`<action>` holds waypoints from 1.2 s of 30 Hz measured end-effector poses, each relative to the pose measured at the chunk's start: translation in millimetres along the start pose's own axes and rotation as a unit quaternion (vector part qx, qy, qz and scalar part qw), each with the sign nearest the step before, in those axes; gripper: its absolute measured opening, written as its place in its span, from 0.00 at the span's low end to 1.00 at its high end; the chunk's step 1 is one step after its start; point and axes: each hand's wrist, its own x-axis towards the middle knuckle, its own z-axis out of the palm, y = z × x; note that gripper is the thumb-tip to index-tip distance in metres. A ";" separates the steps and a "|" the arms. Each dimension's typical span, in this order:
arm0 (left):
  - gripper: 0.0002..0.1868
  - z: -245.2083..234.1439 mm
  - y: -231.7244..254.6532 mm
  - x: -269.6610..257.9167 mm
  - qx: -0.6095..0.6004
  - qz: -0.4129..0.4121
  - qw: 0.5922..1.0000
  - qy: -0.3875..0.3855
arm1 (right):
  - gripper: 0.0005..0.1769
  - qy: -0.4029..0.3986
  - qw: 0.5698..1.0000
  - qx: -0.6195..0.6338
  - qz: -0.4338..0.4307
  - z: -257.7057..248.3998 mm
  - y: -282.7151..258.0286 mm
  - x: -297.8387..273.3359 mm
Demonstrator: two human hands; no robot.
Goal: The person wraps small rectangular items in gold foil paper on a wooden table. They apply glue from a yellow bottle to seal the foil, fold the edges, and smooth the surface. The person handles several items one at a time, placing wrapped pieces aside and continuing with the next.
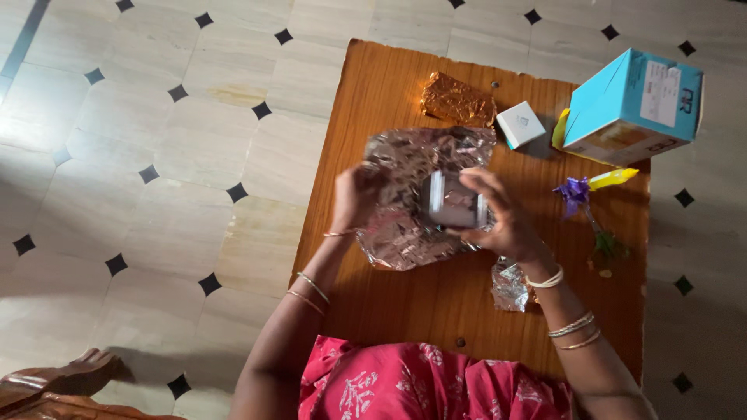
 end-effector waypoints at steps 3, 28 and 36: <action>0.07 -29.7 -14.9 22.9 -0.217 0.056 0.973 0.045 | 0.52 0.047 0.997 -0.052 0.019 -18.7 3.6 -1.5; 0.14 -29.1 239.0 -5.2 0.047 0.482 0.870 -0.088 | 0.38 0.207 0.763 0.570 0.223 -119.4 -22.1 33.7; 0.07 -13.4 154.8 -44.4 0.233 0.547 0.791 -0.141 | 0.11 0.188 0.784 0.418 0.418 -87.2 17.3 -50.8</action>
